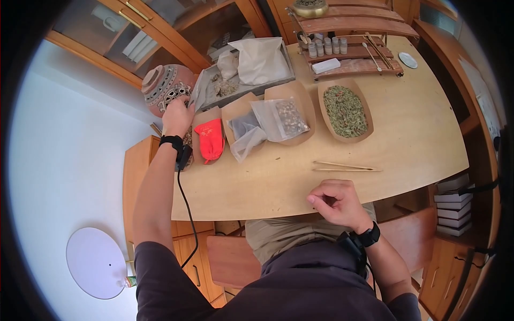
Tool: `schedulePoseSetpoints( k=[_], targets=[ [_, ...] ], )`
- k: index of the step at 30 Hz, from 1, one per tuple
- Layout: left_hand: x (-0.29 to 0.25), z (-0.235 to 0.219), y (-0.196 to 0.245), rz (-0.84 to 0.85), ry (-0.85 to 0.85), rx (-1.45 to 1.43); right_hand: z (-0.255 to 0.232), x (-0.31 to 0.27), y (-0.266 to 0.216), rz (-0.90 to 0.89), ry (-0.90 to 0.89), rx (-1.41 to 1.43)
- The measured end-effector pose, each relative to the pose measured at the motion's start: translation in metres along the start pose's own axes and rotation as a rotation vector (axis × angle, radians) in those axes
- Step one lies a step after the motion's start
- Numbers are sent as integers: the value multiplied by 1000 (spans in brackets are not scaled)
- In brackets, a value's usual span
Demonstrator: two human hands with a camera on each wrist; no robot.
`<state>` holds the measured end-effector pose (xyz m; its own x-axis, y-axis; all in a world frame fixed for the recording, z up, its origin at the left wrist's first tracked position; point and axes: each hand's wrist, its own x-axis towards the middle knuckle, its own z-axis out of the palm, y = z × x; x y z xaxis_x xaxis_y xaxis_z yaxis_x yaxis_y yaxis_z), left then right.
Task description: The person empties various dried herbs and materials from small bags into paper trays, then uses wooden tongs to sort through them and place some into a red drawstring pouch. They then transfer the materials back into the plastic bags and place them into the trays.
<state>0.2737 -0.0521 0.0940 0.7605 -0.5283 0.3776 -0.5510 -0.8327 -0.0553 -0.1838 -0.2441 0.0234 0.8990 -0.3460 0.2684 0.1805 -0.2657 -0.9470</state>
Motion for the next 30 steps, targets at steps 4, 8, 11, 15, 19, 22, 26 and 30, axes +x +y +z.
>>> schedulePoseSetpoints(
  k=[4, 8, 11, 15, 19, 22, 26, 30],
  targets=[
    [3, 0, 0, -29, -49, -25, 0, 0, 0, 0, 5, -21],
    [6, -4, 7, -93, -6, -31, 1, -1, 1, 1, 12, -25],
    [13, -5, -3, -81, 149, -14, 1, -1, 3, 14, 13, -20],
    [22, -20, -20, -81, 274, -137, 1, 0, 0, 10, 13, -31],
    [19, -47, -30, -100, 298, -246, 2, -1, 1, 23, 3, -27],
    [11, -61, -36, -133, 228, -432, 1, -1, 1, 22, 0, -19],
    [-8, -70, -40, -135, 190, -537, 1, -1, 1, -7, 1, -48],
    [-44, -77, -39, -180, 143, -691, 0, -2, 1, -10, 4, -47]
  ],
)
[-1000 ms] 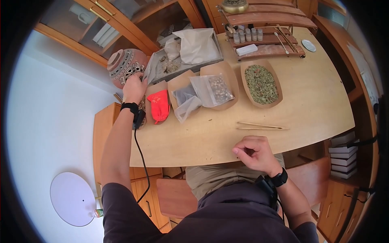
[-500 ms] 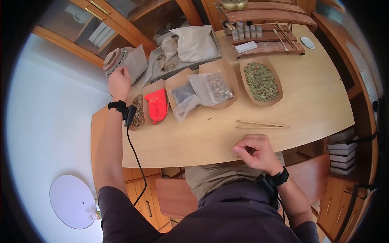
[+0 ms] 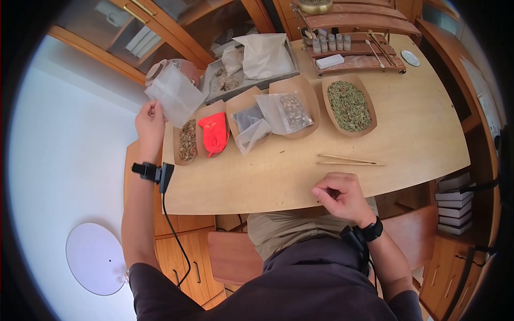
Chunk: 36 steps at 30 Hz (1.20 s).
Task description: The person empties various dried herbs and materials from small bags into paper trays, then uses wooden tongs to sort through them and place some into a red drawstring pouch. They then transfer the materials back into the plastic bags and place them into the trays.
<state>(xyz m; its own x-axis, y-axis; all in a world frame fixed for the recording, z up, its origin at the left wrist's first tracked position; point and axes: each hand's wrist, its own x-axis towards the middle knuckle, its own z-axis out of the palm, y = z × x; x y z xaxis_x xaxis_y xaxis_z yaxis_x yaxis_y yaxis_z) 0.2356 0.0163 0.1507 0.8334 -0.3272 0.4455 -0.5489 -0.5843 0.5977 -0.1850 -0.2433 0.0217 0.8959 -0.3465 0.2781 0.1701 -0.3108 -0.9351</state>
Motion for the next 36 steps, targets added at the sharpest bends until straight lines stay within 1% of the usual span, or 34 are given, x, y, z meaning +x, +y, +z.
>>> schedulePoseSetpoints(
  k=[4, 6, 9, 10, 12, 13, 14, 15, 17, 20, 22, 23, 26, 29, 33, 36],
  targets=[
    [-63, -17, 19, -107, -83, -255, 1, 0, -2, 22, -9, 7],
    [-105, -22, 37, -115, -98, -259, 1, -1, -3, 25, -5, 0],
    [-168, -14, 62, -151, -41, -465, 2, -2, 0, 27, -7, -1],
    [-187, -11, 71, -173, -32, -480, 3, -2, 1, 31, -10, -2],
    [-219, -6, 88, -221, -26, -521, 6, -1, 4, 111, 13, 79],
    [-232, -4, 92, -238, -53, -551, 7, -1, 4, 156, 27, 112],
    [-243, -1, 96, -255, -81, -582, 12, 0, 2, 230, 91, 287],
    [-251, 3, 100, -267, -107, -614, 17, 3, -5, 187, 85, 262],
    [-259, 11, 113, -288, -170, -681, 26, 10, -24, 92, 62, 221],
    [-266, 24, 128, -305, -249, -709, 39, 16, -59, 12, -58, 179],
    [-267, 31, 137, -300, -290, -672, 46, 19, -73, 36, -74, 114],
    [-268, 34, 143, -297, -318, -711, 50, 22, -78, 41, -94, 87],
    [-268, 39, 156, -301, -374, -787, 54, 24, -79, 125, -115, 11],
    [-269, 43, 162, -303, -418, -818, 51, 24, -76, 175, -94, 14],
    [-271, 44, 155, -273, -418, -808, 40, 25, -78, 154, -61, -160],
    [-270, 39, 152, -267, -408, -795, 32, 29, -71, 151, -43, -198]
  ],
)
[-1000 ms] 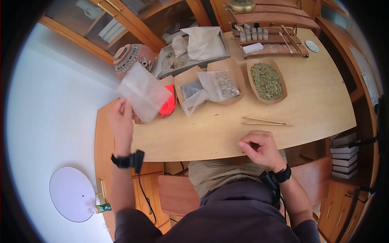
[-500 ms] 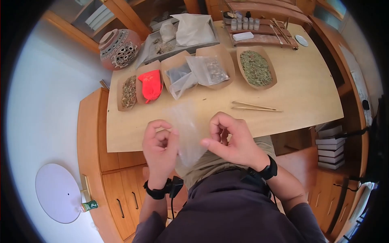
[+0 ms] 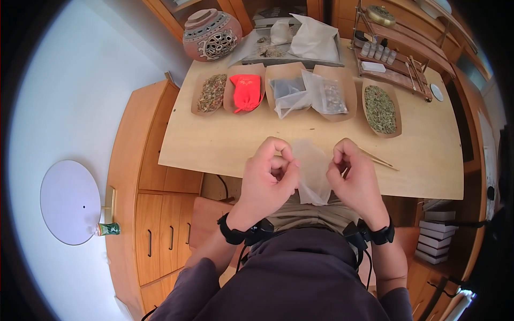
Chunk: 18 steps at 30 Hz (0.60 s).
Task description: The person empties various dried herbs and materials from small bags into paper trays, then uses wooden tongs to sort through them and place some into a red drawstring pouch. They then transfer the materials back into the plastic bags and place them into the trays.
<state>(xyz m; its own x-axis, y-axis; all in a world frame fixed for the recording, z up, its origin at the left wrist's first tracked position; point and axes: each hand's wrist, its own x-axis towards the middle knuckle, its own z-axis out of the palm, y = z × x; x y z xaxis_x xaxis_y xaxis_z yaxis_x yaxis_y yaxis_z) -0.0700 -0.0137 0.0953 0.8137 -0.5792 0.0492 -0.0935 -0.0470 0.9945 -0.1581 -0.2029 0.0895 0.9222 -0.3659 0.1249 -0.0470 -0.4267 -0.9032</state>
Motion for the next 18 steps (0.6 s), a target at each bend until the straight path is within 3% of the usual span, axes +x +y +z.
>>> schedulePoseSetpoints(
  k=[10, 16, 18],
  targets=[
    [-4, -3, -7, 25, -29, 50, -9, 10, -15, -67, -90, -49],
    [-5, -9, -5, 189, 43, 220, -7, 16, -21, -161, -207, -133],
    [-1, -15, 2, 453, 60, 439, -6, 17, -25, -176, -243, -118]
  ],
)
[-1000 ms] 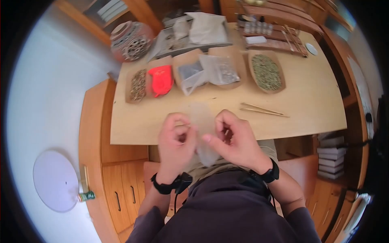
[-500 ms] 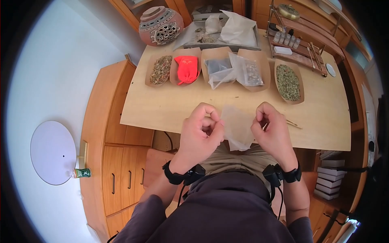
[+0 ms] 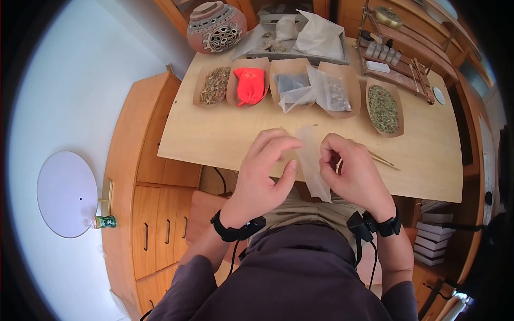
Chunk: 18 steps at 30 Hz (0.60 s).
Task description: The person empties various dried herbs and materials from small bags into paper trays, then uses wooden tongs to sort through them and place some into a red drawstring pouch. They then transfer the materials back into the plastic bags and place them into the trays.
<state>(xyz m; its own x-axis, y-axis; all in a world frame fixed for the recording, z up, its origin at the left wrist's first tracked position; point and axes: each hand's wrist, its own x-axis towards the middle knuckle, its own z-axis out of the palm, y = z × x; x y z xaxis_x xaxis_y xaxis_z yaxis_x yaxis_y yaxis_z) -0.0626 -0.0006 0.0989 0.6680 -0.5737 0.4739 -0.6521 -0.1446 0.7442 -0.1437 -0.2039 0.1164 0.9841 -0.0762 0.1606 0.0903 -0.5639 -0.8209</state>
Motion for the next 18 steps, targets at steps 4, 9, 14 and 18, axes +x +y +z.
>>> schedulePoseSetpoints(
  k=[4, 9, 14, 18],
  targets=[
    [5, -9, -4, 245, -25, 180, -2, 8, -9, -83, -119, -17],
    [-7, -26, -7, 177, -145, 243, 0, 20, -13, -129, -211, -53],
    [-20, -45, -28, 183, -83, 239, 8, 37, -20, -147, -287, -13],
    [-43, -64, -35, 38, 18, 171, 24, 58, -31, -168, -374, 106]
  ],
)
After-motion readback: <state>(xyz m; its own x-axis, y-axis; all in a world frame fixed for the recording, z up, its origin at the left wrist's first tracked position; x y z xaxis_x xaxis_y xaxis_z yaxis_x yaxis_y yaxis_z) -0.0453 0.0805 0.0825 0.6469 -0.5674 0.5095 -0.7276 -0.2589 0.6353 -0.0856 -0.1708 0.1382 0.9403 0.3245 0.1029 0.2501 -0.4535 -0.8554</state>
